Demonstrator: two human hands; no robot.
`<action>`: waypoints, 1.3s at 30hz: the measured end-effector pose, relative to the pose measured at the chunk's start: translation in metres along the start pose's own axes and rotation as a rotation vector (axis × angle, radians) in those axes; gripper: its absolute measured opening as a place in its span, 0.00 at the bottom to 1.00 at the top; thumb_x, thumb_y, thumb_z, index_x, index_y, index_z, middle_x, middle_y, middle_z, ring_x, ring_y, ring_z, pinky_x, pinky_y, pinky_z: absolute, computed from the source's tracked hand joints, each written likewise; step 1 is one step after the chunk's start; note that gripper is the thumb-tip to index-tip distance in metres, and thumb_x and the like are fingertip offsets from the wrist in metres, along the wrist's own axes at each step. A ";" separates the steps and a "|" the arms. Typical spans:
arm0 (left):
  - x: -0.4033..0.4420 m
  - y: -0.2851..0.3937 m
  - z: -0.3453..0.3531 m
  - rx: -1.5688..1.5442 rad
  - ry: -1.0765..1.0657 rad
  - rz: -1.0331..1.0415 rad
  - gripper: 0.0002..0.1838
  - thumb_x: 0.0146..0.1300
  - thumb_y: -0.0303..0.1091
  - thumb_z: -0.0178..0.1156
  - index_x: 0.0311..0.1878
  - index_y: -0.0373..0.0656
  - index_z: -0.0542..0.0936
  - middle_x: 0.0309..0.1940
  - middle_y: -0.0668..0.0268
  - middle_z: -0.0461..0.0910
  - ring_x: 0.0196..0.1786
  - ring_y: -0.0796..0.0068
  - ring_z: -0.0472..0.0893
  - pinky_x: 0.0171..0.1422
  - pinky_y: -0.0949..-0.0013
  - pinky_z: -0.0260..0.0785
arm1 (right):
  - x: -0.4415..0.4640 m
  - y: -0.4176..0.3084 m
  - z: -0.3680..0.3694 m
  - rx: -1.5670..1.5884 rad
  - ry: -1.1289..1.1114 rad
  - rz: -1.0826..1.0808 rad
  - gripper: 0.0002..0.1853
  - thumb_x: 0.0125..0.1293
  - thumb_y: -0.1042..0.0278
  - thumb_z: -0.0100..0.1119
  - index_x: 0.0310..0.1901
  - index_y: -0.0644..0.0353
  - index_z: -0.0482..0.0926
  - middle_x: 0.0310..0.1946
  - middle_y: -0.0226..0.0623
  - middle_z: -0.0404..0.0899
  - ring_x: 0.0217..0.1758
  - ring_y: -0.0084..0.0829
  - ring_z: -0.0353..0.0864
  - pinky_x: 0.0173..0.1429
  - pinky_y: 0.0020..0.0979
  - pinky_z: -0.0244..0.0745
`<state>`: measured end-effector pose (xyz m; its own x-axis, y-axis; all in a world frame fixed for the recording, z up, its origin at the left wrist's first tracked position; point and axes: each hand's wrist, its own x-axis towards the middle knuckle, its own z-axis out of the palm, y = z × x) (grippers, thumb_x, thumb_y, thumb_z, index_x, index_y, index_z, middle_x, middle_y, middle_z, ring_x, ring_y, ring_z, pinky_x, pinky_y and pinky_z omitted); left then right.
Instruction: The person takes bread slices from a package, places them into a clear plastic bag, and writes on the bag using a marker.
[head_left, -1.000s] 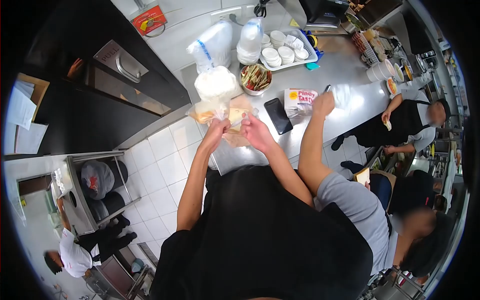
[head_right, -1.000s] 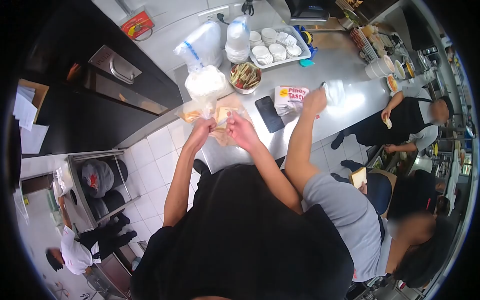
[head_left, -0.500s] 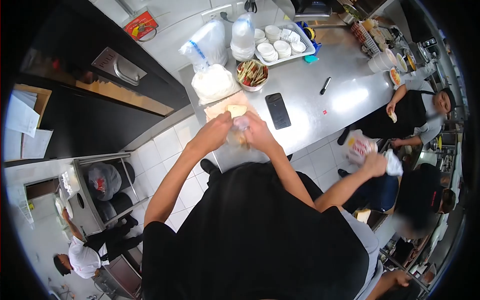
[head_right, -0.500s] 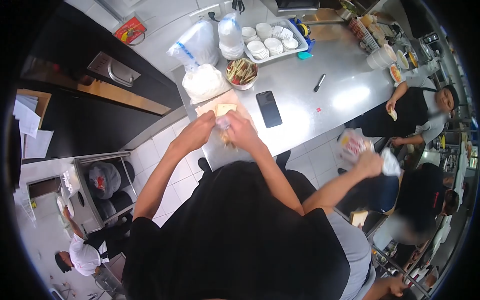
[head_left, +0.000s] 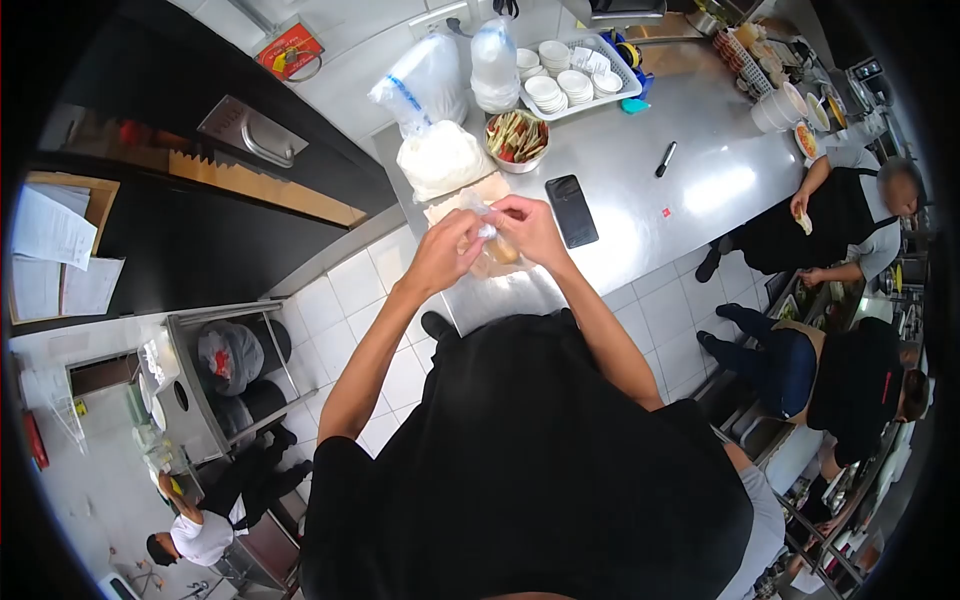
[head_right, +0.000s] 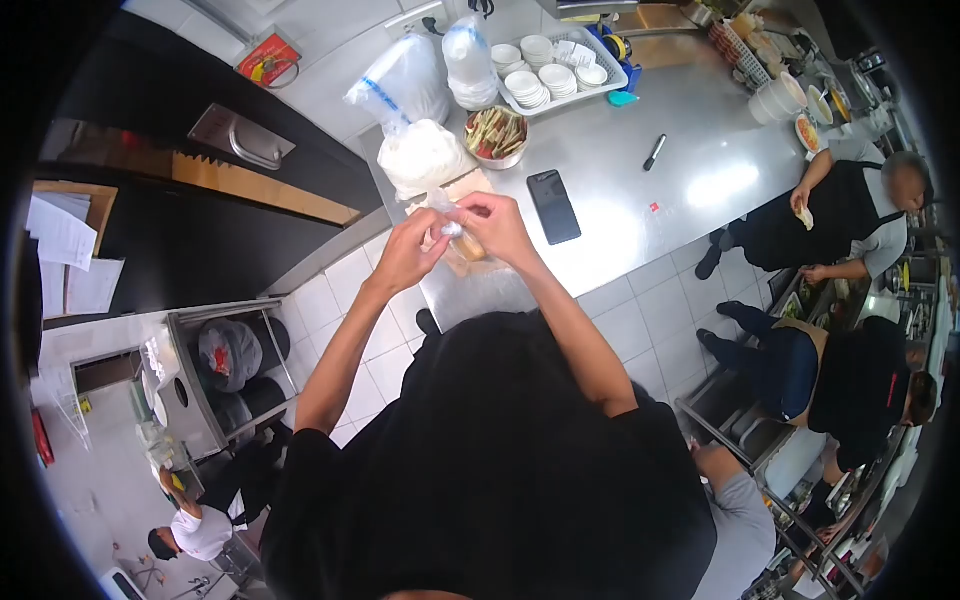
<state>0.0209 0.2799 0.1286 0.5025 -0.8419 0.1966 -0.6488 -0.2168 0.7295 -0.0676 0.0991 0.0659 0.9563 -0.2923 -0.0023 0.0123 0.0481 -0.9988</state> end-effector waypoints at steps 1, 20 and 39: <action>0.000 0.001 -0.001 -0.026 -0.003 -0.053 0.10 0.63 0.25 0.66 0.41 0.40 0.73 0.35 0.58 0.79 0.37 0.55 0.81 0.37 0.61 0.74 | -0.002 -0.004 0.000 0.004 -0.018 -0.037 0.12 0.69 0.71 0.70 0.50 0.68 0.86 0.45 0.35 0.87 0.41 0.19 0.83 0.44 0.24 0.78; -0.006 0.001 0.019 0.018 0.156 0.043 0.18 0.54 0.17 0.68 0.48 0.38 0.80 0.47 0.57 0.81 0.50 0.56 0.80 0.46 0.62 0.75 | -0.041 -0.010 0.011 -0.329 0.069 -0.337 0.11 0.60 0.71 0.66 0.44 0.62 0.86 0.38 0.38 0.79 0.44 0.34 0.81 0.48 0.36 0.76; 0.024 0.048 0.095 -0.257 -0.039 0.107 0.10 0.56 0.22 0.68 0.40 0.38 0.79 0.38 0.59 0.83 0.42 0.62 0.82 0.48 0.62 0.74 | -0.131 -0.005 -0.033 -0.471 0.602 -0.167 0.11 0.57 0.68 0.67 0.41 0.61 0.85 0.48 0.36 0.80 0.53 0.38 0.80 0.60 0.39 0.77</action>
<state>-0.0526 0.2028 0.1058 0.4137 -0.8726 0.2597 -0.5284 0.0021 0.8490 -0.2023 0.1051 0.0693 0.6284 -0.7339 0.2579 -0.1115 -0.4131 -0.9038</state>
